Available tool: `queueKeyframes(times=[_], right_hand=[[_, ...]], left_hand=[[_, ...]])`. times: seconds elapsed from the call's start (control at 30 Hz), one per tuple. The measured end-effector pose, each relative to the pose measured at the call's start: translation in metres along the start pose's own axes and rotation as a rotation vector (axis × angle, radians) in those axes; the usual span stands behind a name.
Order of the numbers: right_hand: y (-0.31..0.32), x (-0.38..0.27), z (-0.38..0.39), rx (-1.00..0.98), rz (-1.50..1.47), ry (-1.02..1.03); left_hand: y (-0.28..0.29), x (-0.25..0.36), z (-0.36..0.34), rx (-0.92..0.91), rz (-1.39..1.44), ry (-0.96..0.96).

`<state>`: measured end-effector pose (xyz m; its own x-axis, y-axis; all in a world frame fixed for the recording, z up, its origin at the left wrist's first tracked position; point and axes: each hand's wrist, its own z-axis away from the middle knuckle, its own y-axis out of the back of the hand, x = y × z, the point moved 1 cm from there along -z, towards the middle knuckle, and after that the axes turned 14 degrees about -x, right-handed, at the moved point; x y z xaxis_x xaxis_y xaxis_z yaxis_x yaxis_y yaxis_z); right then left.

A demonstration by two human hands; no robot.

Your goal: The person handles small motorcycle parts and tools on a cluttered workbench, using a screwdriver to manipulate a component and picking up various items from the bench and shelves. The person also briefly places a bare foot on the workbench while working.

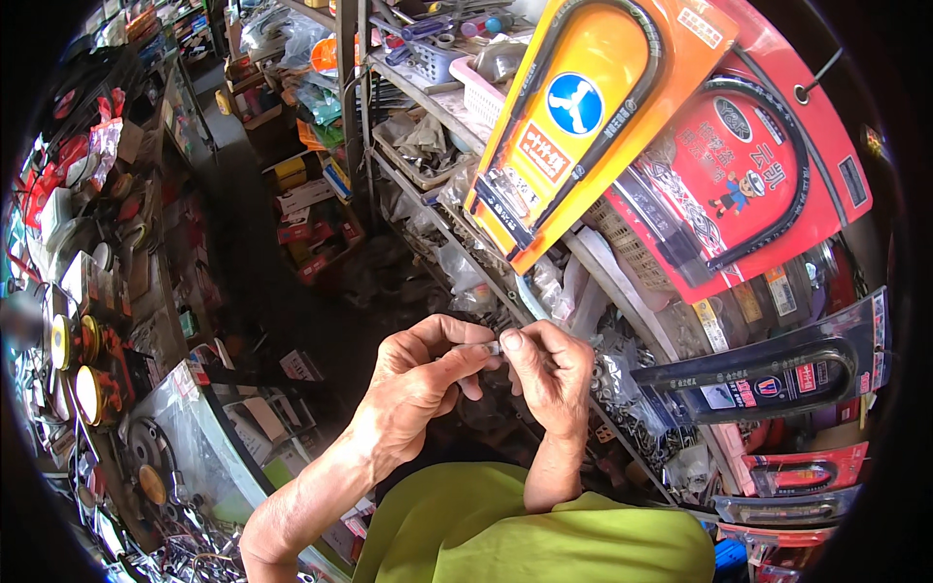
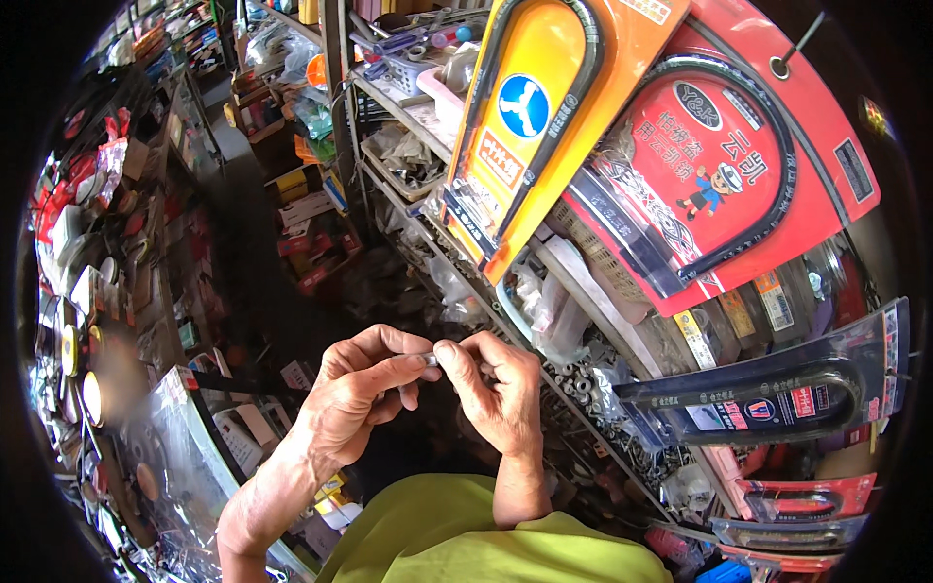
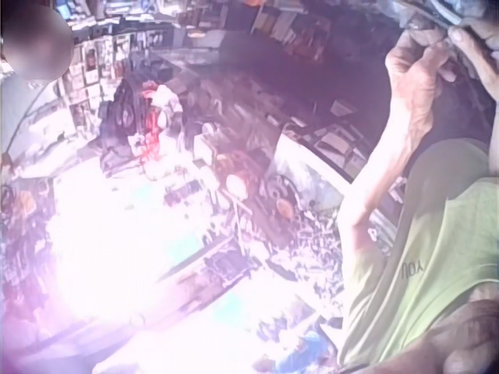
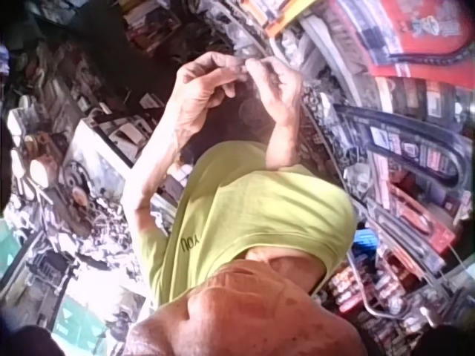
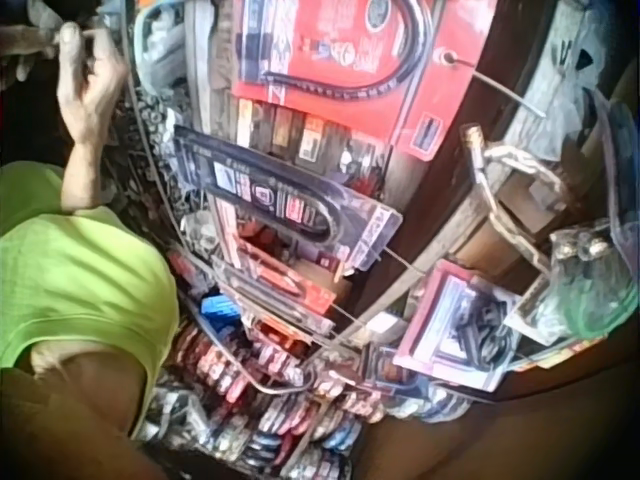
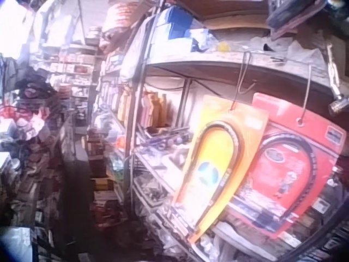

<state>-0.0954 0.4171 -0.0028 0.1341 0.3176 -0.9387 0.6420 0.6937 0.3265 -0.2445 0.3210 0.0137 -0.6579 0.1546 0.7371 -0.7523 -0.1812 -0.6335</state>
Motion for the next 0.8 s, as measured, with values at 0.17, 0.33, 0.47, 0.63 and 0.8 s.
queueKeyframes(times=[0.17, 0.33, 0.47, 0.63, 0.8], right_hand=[[-0.005, -0.005, -0.001, 0.078, -0.193, 0.015], [-0.002, -0.001, 0.002, 0.057, -0.074, 0.019], [-0.005, 0.002, 0.004, 0.069, -0.12, -0.054], [-0.007, 0.0, 0.004, 0.088, -0.144, 0.098], [-0.008, 0.0, 0.001, 0.042, -0.14, 0.061]], left_hand=[[0.001, -0.002, -0.001, 0.015, -0.007, -0.004], [0.001, -0.004, -0.001, 0.003, -0.005, -0.003], [0.0, -0.005, 0.001, 0.016, -0.015, 0.007], [0.0, -0.006, -0.001, 0.013, -0.023, 0.0], [-0.008, -0.001, 0.003, 0.038, -0.087, 0.001]])
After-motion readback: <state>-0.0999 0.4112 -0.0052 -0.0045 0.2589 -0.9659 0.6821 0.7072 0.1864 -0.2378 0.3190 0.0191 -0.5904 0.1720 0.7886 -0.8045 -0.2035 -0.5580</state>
